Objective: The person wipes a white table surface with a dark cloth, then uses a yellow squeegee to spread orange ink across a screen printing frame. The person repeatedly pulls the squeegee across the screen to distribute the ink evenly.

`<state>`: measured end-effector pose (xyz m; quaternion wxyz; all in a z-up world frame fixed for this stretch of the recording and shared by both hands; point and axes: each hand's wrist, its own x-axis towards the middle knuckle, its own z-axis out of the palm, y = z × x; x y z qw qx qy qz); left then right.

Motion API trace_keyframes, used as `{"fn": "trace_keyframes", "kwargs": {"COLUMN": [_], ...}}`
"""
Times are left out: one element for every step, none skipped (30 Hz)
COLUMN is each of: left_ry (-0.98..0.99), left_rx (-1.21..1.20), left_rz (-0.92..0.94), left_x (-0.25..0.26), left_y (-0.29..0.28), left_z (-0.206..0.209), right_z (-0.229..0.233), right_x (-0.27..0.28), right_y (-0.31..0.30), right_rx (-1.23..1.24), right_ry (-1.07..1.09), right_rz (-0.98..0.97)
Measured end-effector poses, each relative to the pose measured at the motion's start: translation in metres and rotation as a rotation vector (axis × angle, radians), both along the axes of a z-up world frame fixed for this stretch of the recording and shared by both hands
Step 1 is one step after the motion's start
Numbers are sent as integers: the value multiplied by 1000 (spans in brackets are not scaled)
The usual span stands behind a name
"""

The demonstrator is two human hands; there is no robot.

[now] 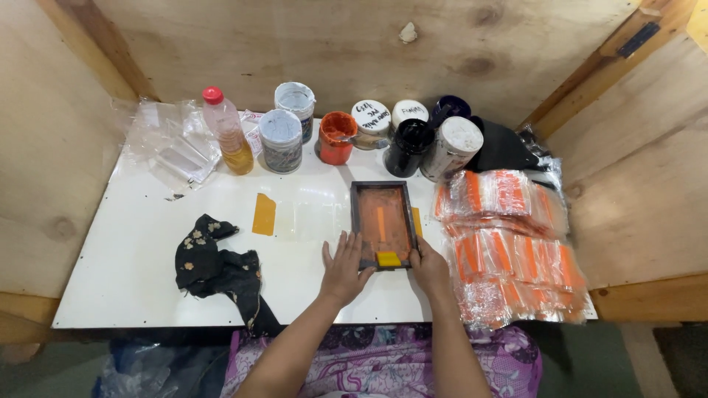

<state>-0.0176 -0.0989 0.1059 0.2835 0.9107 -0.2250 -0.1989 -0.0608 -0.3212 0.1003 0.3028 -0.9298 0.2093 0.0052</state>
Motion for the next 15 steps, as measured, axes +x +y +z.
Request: {"fn": "trace_keyframes", "kwargs": {"left_ry": [-2, 1, 5, 4, 5, 5, 6, 8, 9, 8, 6, 4, 4, 10, 17], "left_rx": [0, 3, 6, 5, 11, 17, 16, 18, 19, 19, 19, 19, 19, 31, 43], "left_rz": [0, -1, -1, 1, -5, -10, -9, -14, -21, -21, -21, -22, -23, -28, -30], "left_x": [0, 0, 0, 1, 1, 0, 0, -1, -1, -1, -1, -2, -2, -2, -2], "left_y": [0, 1, 1, 0, 0, -1, 0, 1, 1, 1, 2, 2, 2, 2, 2], "left_z": [1, 2, 3, 3, 3, 3, 5, 8, 12, 12, 13, 14, 15, 16, 17], "right_z": [-4, -9, -13, -7, -2, 4, 3, 2, 2, -7, -15, -24, -23, -23, -22], "right_x": [0, -1, -1, -2, -4, -6, -6, -7, -7, -6, -4, -3, -4, -5, -4], "right_y": [-2, -5, -7, -4, 0, 4, 4, 4, 4, -1, -6, -11, -10, -9, -9], "right_rx": [0, -8, -17, -17, -14, -10, -11, -21, -30, -31, -26, -20, -19, -34, -49], "right_ry": [-2, -1, 0, -1, -4, -7, -6, -14, -25, -26, -32, -39, -40, -35, -30], "right_rz": [0, -6, -11, -9, -20, -30, -29, -28, -29, -29, -29, -30, -32, -26, -19]}}
